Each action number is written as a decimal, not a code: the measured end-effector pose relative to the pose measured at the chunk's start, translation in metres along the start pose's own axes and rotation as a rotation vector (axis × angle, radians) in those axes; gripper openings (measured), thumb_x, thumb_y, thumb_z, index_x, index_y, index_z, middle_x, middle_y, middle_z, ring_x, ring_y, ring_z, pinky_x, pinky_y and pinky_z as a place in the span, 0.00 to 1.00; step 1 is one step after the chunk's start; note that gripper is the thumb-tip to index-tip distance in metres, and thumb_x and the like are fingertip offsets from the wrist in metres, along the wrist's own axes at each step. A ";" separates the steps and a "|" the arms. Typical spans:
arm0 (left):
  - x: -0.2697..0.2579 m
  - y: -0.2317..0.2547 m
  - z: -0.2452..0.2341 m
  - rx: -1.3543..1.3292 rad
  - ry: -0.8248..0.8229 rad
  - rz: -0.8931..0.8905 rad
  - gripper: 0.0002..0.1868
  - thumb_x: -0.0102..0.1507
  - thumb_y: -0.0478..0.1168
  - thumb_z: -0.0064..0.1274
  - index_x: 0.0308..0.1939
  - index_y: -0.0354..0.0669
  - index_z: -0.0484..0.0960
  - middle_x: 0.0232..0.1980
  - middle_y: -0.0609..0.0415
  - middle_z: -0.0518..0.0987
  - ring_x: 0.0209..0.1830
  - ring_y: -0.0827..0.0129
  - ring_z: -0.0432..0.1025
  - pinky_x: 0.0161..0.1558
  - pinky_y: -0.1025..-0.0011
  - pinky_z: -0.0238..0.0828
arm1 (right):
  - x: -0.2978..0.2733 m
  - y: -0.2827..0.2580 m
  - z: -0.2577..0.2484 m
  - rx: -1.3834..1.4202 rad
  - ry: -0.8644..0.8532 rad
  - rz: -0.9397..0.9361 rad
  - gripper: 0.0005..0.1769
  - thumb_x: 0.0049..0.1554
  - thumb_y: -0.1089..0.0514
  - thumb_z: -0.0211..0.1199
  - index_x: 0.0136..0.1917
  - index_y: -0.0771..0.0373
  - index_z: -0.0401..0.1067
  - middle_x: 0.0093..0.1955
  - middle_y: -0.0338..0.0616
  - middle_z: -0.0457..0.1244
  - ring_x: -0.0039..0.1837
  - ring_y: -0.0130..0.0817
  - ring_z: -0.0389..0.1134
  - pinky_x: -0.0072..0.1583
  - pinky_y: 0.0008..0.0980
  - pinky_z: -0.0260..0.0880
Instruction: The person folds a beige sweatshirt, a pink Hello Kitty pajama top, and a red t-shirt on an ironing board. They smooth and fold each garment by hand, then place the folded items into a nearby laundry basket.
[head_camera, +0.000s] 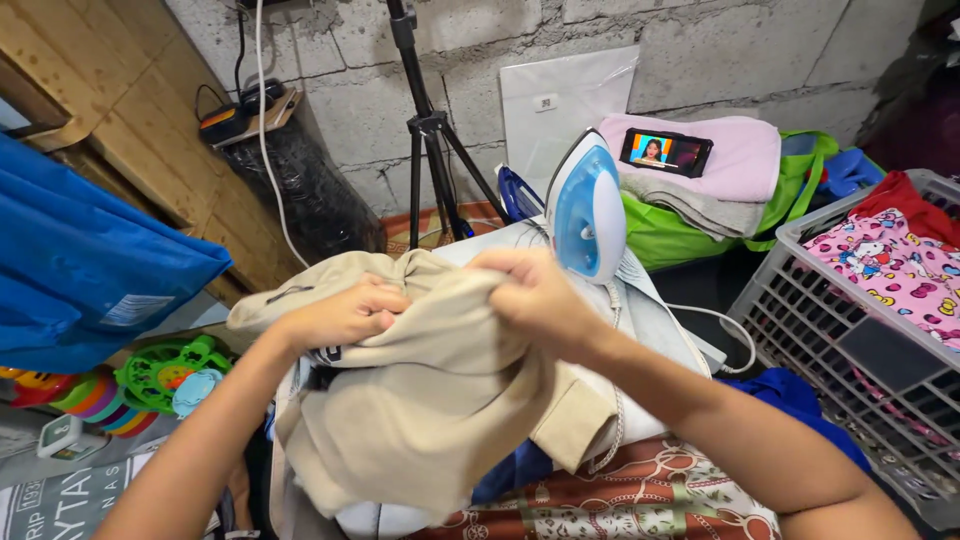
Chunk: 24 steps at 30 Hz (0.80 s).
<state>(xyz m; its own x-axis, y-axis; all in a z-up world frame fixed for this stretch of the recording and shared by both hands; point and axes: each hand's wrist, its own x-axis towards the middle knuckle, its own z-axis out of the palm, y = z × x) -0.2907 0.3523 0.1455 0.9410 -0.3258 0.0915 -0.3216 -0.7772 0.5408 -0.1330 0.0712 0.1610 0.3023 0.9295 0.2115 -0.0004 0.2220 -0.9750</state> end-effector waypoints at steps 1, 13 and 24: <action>-0.002 -0.004 -0.004 0.016 -0.023 0.036 0.25 0.69 0.59 0.44 0.45 0.41 0.83 0.42 0.57 0.79 0.47 0.68 0.72 0.54 0.71 0.68 | 0.000 -0.010 -0.012 0.045 0.034 -0.010 0.22 0.53 0.67 0.50 0.57 0.73 0.77 0.50 0.45 0.70 0.51 0.31 0.68 0.54 0.32 0.69; 0.026 0.073 0.004 0.078 0.387 0.183 0.26 0.62 0.43 0.61 0.61 0.31 0.78 0.59 0.49 0.80 0.58 0.68 0.73 0.58 0.70 0.69 | -0.006 0.005 -0.009 -0.503 -0.156 0.154 0.19 0.50 0.51 0.69 0.50 0.65 0.80 0.41 0.43 0.73 0.45 0.25 0.70 0.49 0.31 0.71; 0.029 0.073 0.024 -0.462 -0.227 -0.343 0.35 0.59 0.48 0.65 0.67 0.38 0.73 0.60 0.51 0.77 0.54 0.70 0.73 0.54 0.71 0.72 | -0.016 -0.048 -0.012 -0.764 -0.115 0.141 0.20 0.44 0.47 0.77 0.37 0.66 0.76 0.27 0.43 0.61 0.32 0.30 0.59 0.38 0.34 0.64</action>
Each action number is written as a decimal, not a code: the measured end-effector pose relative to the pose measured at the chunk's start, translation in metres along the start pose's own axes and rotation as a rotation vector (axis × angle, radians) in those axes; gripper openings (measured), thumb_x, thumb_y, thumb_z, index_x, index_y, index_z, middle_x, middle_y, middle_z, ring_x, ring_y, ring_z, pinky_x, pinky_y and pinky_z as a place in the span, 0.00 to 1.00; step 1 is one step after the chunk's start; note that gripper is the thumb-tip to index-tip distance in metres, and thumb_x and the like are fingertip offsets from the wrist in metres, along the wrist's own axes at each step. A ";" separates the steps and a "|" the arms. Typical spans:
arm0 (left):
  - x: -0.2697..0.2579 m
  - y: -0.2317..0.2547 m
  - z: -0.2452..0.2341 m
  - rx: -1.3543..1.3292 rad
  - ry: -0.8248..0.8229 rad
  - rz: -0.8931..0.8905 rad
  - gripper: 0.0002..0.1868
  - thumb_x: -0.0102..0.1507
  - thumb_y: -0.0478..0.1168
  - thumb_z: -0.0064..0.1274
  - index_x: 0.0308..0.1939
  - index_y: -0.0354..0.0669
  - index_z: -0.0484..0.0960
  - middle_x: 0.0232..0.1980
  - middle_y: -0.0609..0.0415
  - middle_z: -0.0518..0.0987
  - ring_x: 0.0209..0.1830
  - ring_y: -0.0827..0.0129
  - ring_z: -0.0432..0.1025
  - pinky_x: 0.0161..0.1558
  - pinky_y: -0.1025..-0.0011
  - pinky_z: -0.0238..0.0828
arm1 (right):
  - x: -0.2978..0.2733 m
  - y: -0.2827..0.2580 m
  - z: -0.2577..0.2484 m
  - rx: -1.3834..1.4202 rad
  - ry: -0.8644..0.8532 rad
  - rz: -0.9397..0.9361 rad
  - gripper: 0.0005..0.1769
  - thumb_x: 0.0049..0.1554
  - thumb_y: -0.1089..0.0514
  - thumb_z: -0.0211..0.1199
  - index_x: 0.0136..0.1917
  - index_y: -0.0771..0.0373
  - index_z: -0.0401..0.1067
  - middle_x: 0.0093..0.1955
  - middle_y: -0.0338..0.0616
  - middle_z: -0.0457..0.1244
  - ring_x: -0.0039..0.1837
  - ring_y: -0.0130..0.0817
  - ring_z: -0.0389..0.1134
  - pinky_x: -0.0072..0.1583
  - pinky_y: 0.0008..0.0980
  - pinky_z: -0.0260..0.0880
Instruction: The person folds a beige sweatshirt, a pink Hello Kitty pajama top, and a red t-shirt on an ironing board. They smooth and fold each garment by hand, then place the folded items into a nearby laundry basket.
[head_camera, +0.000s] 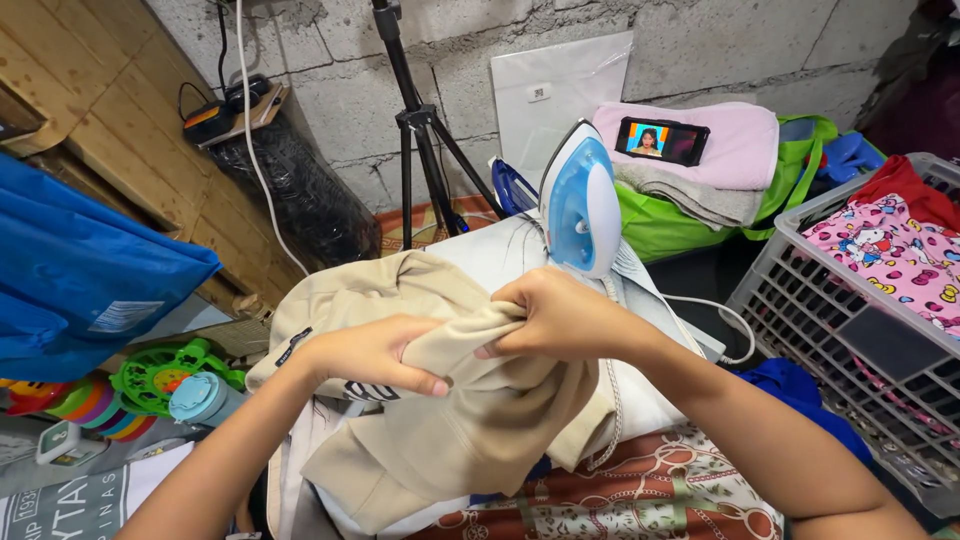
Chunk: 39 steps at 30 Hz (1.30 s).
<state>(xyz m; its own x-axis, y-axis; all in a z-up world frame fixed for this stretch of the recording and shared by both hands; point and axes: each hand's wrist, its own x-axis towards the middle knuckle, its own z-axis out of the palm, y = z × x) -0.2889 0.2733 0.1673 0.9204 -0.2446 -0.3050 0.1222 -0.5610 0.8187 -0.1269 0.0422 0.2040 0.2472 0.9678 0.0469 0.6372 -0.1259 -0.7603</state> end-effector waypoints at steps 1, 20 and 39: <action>0.000 -0.004 -0.001 -0.036 -0.090 -0.036 0.35 0.61 0.50 0.64 0.68 0.37 0.75 0.58 0.47 0.80 0.56 0.69 0.72 0.56 0.71 0.72 | -0.003 -0.003 -0.002 -0.037 0.013 -0.011 0.24 0.45 0.47 0.77 0.35 0.70 0.73 0.27 0.46 0.57 0.33 0.32 0.55 0.38 0.36 0.61; -0.004 -0.003 -0.033 1.117 0.951 0.412 0.14 0.49 0.42 0.66 0.33 0.44 0.79 0.34 0.52 0.77 0.35 0.56 0.74 0.37 0.60 0.71 | 0.027 0.098 0.153 -0.562 -0.175 0.308 0.21 0.50 0.43 0.73 0.51 0.59 0.80 0.80 0.52 0.46 0.79 0.60 0.43 0.66 0.72 0.51; -0.147 -0.030 -0.087 0.708 1.100 -0.254 0.27 0.50 0.49 0.67 0.52 0.47 0.82 0.42 0.43 0.84 0.40 0.52 0.79 0.42 0.60 0.74 | 0.273 -0.049 -0.007 0.062 0.787 -0.862 0.10 0.54 0.69 0.60 0.49 0.62 0.66 0.46 0.48 0.66 0.52 0.51 0.67 0.54 0.41 0.67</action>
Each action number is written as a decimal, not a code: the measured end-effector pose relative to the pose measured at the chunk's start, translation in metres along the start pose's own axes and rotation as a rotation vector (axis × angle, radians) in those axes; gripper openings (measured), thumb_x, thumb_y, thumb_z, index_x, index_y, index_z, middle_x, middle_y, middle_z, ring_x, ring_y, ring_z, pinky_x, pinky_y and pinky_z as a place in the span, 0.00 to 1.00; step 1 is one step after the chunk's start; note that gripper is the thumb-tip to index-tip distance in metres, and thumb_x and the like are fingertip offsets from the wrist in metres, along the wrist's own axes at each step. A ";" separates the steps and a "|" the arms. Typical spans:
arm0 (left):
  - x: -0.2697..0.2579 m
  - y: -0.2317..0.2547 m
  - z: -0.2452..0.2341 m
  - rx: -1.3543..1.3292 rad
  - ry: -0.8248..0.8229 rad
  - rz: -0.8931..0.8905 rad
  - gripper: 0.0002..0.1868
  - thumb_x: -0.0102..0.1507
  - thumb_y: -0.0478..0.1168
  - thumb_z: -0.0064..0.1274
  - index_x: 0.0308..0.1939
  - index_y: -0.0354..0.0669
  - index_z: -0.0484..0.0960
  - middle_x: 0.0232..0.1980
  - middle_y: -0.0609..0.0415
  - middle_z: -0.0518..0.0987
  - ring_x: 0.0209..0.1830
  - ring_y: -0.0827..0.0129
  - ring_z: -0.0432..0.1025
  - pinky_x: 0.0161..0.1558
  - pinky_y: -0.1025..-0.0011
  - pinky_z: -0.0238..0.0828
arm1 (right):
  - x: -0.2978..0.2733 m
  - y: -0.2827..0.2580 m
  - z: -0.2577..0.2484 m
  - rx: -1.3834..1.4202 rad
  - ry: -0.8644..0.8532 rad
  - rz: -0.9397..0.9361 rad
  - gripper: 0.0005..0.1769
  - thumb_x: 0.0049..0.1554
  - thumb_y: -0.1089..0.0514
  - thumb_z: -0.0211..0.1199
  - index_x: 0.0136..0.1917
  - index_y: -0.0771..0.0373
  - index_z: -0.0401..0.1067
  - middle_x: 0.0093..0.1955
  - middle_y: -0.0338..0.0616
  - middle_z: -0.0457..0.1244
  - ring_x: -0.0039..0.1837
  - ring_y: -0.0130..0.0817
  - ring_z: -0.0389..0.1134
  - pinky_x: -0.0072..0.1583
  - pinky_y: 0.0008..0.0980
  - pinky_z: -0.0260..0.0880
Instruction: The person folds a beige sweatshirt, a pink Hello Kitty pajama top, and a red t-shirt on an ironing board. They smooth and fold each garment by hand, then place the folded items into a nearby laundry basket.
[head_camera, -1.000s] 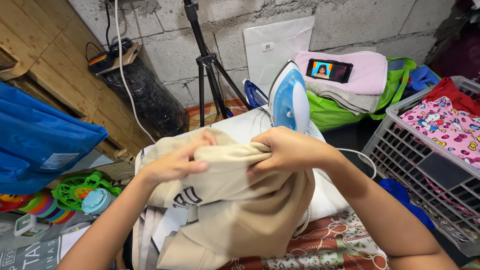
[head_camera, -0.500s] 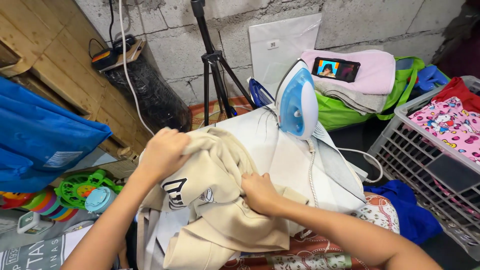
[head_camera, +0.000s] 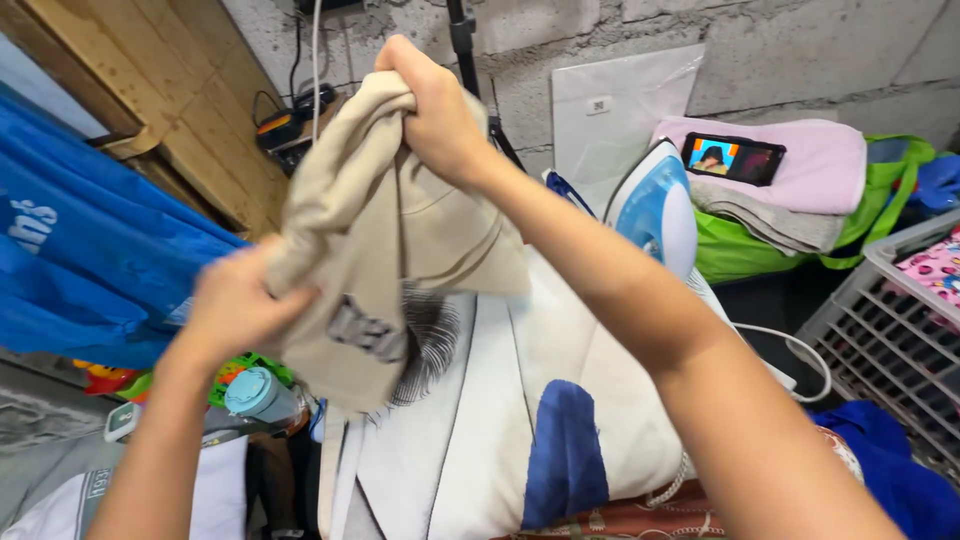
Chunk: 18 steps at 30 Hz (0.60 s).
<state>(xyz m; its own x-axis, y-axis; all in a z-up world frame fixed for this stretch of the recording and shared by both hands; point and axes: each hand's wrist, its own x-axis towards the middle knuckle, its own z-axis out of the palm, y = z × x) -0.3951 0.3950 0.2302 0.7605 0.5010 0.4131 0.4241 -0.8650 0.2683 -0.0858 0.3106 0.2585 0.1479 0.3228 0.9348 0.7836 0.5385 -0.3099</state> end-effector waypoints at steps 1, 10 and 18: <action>-0.004 -0.007 0.006 0.023 -0.212 -0.166 0.33 0.46 0.50 0.70 0.56 0.52 0.82 0.44 0.43 0.85 0.43 0.51 0.78 0.44 0.59 0.73 | 0.009 0.000 -0.002 -0.099 -0.049 -0.055 0.11 0.51 0.69 0.62 0.47 0.61 0.68 0.46 0.46 0.66 0.53 0.49 0.66 0.54 0.42 0.66; -0.011 -0.158 0.086 0.275 0.181 -0.090 0.12 0.53 0.36 0.60 0.40 0.40 0.81 0.45 0.38 0.78 0.51 0.38 0.71 0.54 0.47 0.68 | -0.003 0.007 -0.044 -0.574 -0.198 -0.033 0.09 0.49 0.64 0.66 0.44 0.54 0.75 0.50 0.46 0.63 0.55 0.49 0.65 0.49 0.45 0.69; 0.076 -0.127 -0.019 0.307 0.920 0.131 0.11 0.62 0.23 0.54 0.46 0.34 0.73 0.52 0.41 0.68 0.57 0.45 0.65 0.59 0.55 0.63 | 0.030 0.042 -0.079 -1.087 -0.066 -0.264 0.07 0.54 0.61 0.68 0.46 0.55 0.73 0.53 0.42 0.66 0.56 0.47 0.69 0.48 0.47 0.69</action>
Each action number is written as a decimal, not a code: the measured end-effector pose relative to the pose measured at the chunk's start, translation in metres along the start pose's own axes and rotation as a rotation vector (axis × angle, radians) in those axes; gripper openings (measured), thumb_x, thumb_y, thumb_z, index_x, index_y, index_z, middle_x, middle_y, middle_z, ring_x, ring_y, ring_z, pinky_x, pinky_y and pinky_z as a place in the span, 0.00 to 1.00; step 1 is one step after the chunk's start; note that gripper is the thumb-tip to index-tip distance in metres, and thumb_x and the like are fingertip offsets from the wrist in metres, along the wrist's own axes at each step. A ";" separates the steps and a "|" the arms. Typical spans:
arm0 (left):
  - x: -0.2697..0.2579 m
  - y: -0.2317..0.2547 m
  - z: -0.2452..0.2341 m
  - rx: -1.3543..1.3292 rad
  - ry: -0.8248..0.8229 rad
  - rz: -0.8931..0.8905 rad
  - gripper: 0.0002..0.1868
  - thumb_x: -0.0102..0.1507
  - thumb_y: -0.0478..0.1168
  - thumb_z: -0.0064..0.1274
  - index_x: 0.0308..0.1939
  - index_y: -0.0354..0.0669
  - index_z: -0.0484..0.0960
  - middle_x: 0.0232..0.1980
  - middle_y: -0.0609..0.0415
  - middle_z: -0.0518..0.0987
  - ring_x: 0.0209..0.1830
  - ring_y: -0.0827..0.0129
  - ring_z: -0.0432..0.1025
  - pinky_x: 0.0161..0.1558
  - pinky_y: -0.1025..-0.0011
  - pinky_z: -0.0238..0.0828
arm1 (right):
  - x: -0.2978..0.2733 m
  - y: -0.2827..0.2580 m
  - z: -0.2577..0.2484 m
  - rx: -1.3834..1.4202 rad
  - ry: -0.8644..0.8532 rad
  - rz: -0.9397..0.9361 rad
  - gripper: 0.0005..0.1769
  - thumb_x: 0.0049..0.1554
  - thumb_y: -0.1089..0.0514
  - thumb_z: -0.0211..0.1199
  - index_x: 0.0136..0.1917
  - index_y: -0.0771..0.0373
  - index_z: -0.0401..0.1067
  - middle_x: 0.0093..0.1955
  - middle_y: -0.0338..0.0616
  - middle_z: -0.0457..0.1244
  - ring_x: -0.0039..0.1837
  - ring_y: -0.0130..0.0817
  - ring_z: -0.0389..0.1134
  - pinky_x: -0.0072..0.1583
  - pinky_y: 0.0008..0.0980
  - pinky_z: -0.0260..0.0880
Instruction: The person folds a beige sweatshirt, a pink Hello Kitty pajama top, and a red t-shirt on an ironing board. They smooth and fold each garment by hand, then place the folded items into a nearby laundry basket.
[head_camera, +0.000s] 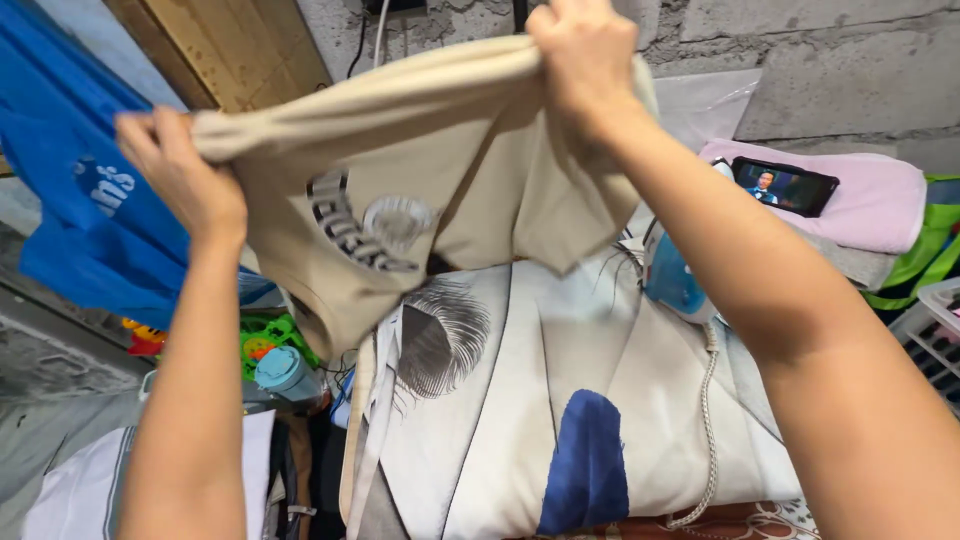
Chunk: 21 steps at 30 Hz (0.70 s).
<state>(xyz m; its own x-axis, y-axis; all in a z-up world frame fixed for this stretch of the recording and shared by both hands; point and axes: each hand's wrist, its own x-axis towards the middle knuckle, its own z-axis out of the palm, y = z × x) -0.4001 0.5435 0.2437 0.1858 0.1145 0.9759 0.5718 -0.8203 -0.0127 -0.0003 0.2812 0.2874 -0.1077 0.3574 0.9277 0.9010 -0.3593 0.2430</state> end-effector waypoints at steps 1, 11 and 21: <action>0.013 0.011 -0.013 -0.004 -0.064 0.061 0.12 0.60 0.23 0.53 0.47 0.34 0.74 0.52 0.41 0.67 0.57 0.46 0.65 0.60 0.56 0.63 | 0.000 0.005 -0.003 0.021 -0.044 0.039 0.08 0.54 0.61 0.67 0.48 0.55 0.74 0.51 0.43 0.66 0.55 0.48 0.69 0.48 0.47 0.69; -0.086 0.154 -0.178 -0.477 -1.584 -0.039 0.10 0.55 0.34 0.53 0.40 0.49 0.81 0.40 0.47 0.79 0.43 0.52 0.75 0.46 0.61 0.72 | -0.187 -0.030 -0.136 0.564 -1.439 -0.348 0.25 0.44 0.31 0.70 0.49 0.45 0.78 0.43 0.46 0.69 0.49 0.48 0.71 0.51 0.47 0.69; -0.085 0.199 -0.189 -0.481 -1.568 0.381 0.21 0.48 0.27 0.53 0.43 0.49 0.84 0.46 0.47 0.73 0.50 0.49 0.70 0.49 0.59 0.68 | -0.284 -0.153 -0.190 1.123 -1.334 -0.274 0.39 0.47 0.36 0.72 0.62 0.61 0.66 0.50 0.52 0.67 0.54 0.55 0.69 0.51 0.52 0.66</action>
<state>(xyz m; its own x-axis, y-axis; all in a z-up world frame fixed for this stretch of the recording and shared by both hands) -0.4531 0.2647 0.1989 0.9757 0.0487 -0.2136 0.0866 -0.9814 0.1716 -0.1875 0.0709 0.0407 -0.4233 0.9020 -0.0844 0.8066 0.3329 -0.4884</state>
